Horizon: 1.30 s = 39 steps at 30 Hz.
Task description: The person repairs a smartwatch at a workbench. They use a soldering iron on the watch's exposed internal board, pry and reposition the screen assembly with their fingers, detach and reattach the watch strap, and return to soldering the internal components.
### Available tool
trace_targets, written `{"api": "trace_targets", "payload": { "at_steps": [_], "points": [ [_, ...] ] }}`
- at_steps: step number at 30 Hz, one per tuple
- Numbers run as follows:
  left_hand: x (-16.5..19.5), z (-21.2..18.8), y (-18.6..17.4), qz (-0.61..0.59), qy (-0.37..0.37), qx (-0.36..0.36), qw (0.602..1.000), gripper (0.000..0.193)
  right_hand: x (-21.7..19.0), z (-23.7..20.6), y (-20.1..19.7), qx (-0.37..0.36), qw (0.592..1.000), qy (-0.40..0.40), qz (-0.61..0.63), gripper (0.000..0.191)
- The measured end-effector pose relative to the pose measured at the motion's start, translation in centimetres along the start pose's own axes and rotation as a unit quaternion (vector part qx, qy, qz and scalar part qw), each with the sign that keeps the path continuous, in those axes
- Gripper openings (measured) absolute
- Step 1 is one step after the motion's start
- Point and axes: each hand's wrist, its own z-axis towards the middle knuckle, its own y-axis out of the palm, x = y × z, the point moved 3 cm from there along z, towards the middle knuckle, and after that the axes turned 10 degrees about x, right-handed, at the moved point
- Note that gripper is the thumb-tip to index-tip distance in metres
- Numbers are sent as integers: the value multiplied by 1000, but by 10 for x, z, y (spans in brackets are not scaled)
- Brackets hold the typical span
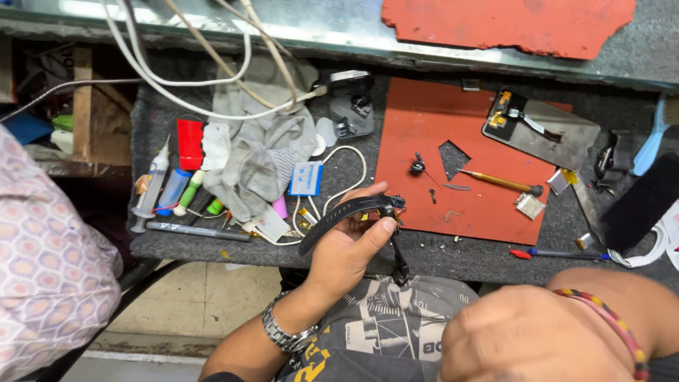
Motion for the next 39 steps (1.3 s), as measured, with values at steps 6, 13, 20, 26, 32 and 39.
{"api": "trace_targets", "payload": {
  "at_steps": [6, 13, 20, 26, 32, 39],
  "points": [
    [0, 0, -6, -26, 4, 0, 1000, 52, -15, 50, -14, -27, 997, -15, 66, 31],
    [7, 4, -6, -82, -8, -22, 996, 50, -1, 58, -26, 45, 981, -27, -187, 25],
    [12, 2, -6, -70, -3, -17, 997, 50, 51, -9, -24, 312, 883, 168, -307, 19],
    [11, 0, -5, -69, -1, 0, 998, 51, 82, -47, -9, 391, 856, 240, -240, 20],
    [8, 1, -4, -59, -20, 9, 998, 50, 109, -57, 21, 408, 855, 293, -128, 38],
    [3, 5, -6, -13, -62, 5, 998, 51, 107, -69, 32, 401, 831, 330, -201, 40]
  ]
}}
